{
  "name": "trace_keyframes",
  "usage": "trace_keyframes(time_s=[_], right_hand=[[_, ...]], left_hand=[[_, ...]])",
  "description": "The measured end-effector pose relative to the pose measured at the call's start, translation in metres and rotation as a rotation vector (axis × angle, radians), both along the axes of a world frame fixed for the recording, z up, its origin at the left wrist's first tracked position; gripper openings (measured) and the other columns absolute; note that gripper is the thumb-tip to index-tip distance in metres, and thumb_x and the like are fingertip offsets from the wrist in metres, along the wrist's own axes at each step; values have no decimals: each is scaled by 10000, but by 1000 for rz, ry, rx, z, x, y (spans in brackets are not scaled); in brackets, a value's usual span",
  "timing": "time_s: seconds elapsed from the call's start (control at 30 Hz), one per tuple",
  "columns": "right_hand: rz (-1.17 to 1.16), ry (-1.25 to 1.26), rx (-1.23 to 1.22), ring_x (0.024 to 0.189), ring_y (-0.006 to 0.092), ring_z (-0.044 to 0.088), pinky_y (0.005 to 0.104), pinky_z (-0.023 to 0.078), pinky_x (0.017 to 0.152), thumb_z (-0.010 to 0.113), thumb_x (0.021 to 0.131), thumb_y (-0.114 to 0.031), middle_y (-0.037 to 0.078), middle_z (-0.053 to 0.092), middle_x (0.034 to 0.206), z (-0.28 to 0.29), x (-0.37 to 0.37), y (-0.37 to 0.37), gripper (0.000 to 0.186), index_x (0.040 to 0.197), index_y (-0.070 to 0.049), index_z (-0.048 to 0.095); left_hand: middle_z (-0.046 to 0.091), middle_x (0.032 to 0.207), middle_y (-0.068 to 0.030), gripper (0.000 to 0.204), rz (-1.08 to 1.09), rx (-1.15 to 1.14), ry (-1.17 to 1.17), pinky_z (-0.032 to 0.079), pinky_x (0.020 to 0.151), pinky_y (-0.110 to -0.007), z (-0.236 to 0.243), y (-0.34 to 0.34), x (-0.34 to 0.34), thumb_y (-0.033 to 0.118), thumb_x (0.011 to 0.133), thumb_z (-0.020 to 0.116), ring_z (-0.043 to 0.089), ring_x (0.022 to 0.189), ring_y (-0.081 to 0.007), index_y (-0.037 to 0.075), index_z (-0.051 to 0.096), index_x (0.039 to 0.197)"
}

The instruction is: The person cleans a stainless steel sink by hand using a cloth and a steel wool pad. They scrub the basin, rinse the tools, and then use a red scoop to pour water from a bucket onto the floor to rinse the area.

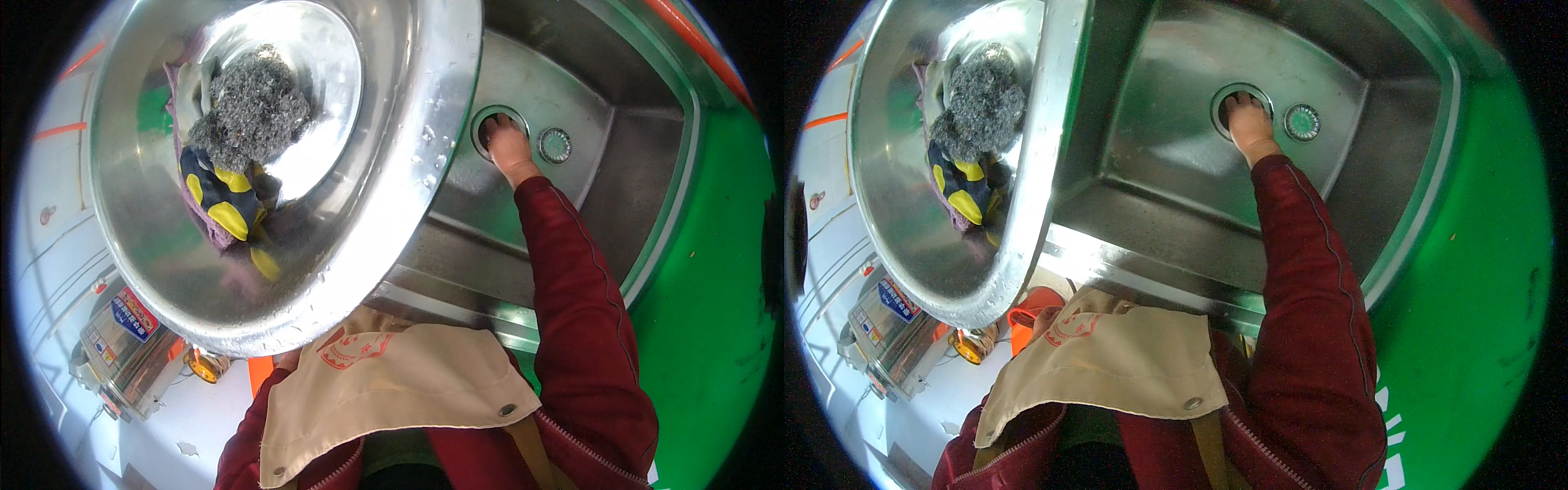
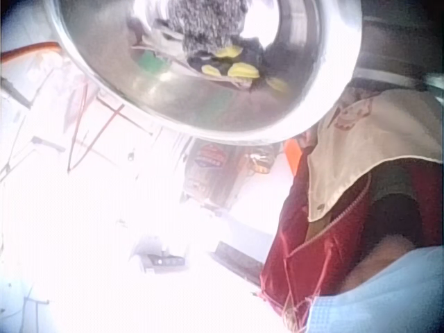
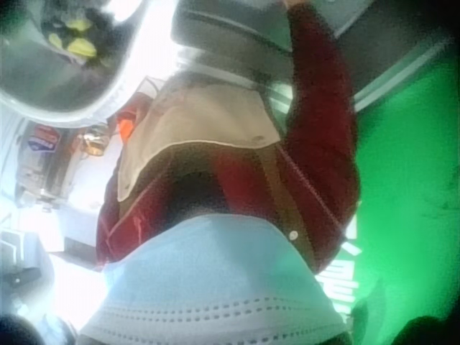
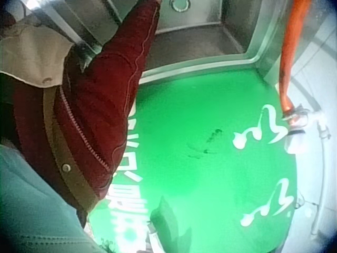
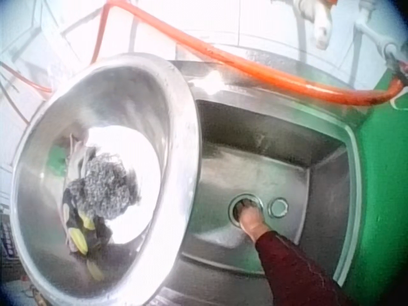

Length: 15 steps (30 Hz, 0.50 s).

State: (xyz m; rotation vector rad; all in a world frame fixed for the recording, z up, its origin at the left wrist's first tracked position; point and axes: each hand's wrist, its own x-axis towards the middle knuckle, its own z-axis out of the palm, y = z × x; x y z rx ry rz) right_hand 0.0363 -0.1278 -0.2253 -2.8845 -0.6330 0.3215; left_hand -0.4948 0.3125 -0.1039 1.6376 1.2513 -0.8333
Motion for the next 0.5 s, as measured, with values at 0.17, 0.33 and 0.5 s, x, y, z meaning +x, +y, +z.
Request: trace_keyframes(time_s=[0.17,0.33,0.5], right_hand=[[-80,-20,29,855,317,605,413,510,718,589,732,-115,140,590,964,-5,1,-7,186,915,-78,588],[-348,282,250,887,268,618,374,511,733,595,719,-111,128,639,971,7,10,-32,107,803,-61,638],[-144,174,166,945,371,587,418,477,798,453,831,-101,207,598,1027,9,7,-33,215,974,-60,608]], left_hand=[[630,1017,-102,235,-28,16,-9,464,836,-287,-4,-5,12,95,864,596,581,963,-179,-25,587,1066],[628,1024,-106,236,-42,20,-13,463,843,-288,-8,-12,25,89,864,596,580,969,-180,-27,585,1069],[627,1030,-109,237,-51,34,28,462,851,-288,-4,-19,32,84,863,596,579,976,-181,-29,583,1071]])
